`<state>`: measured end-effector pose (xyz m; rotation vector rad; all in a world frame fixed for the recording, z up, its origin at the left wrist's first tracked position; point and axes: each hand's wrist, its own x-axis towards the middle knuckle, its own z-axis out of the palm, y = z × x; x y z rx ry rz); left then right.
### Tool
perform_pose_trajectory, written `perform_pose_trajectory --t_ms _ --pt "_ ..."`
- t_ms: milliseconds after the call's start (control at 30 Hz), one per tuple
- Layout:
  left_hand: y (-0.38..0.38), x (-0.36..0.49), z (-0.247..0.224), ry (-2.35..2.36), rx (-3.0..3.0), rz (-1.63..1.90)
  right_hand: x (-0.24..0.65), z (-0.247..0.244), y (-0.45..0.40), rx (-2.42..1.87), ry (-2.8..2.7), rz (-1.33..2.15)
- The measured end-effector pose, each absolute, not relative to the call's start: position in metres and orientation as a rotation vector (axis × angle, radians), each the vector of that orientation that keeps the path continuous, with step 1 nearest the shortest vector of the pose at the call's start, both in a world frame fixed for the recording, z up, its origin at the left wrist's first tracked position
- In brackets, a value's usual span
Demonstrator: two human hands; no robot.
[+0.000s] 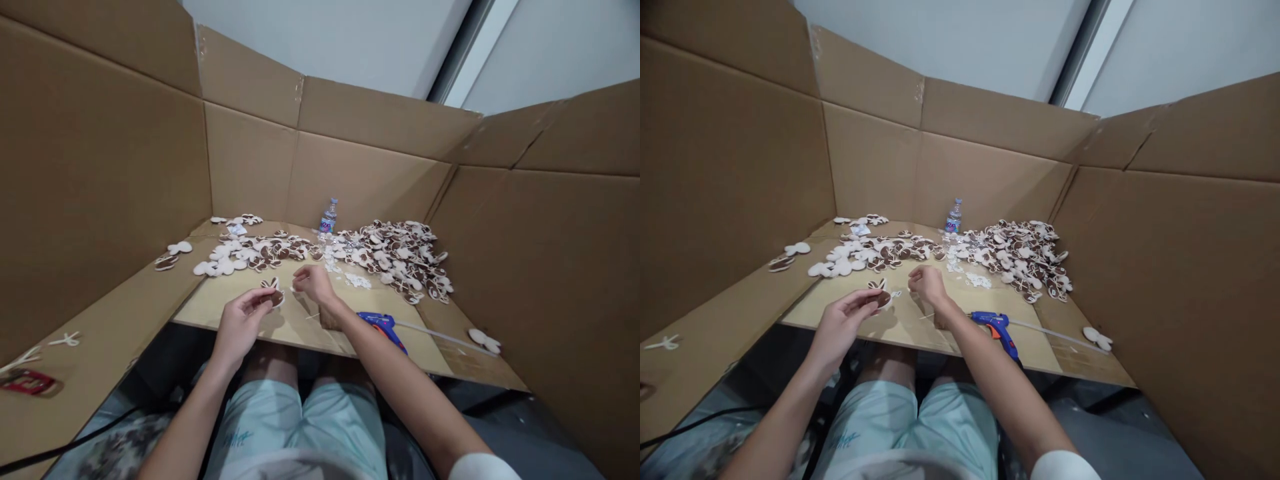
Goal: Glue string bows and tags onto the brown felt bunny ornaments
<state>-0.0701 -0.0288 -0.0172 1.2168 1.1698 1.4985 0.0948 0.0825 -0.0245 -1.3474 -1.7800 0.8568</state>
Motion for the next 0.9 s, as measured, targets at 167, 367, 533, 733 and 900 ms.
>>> perform_pose_trajectory --t_ms 167,367,533,733,900 --pt "-0.039 -0.058 -0.012 1.112 1.258 1.521 0.116 -0.012 0.038 -1.058 -1.398 1.066" --pt "-0.065 -0.044 0.006 1.007 1.363 1.555 0.128 0.000 -0.040 -0.793 -0.999 1.193" --pt "-0.086 -0.036 0.021 0.924 1.489 1.580 0.127 0.005 -0.087 -0.676 -0.895 1.071" --pt "-0.099 -0.033 0.028 0.869 1.550 1.594 0.132 0.010 -0.114 -0.669 -1.043 0.932" --pt "-0.103 -0.032 0.028 0.881 1.554 1.586 0.135 0.009 -0.122 -0.694 -1.024 0.899"
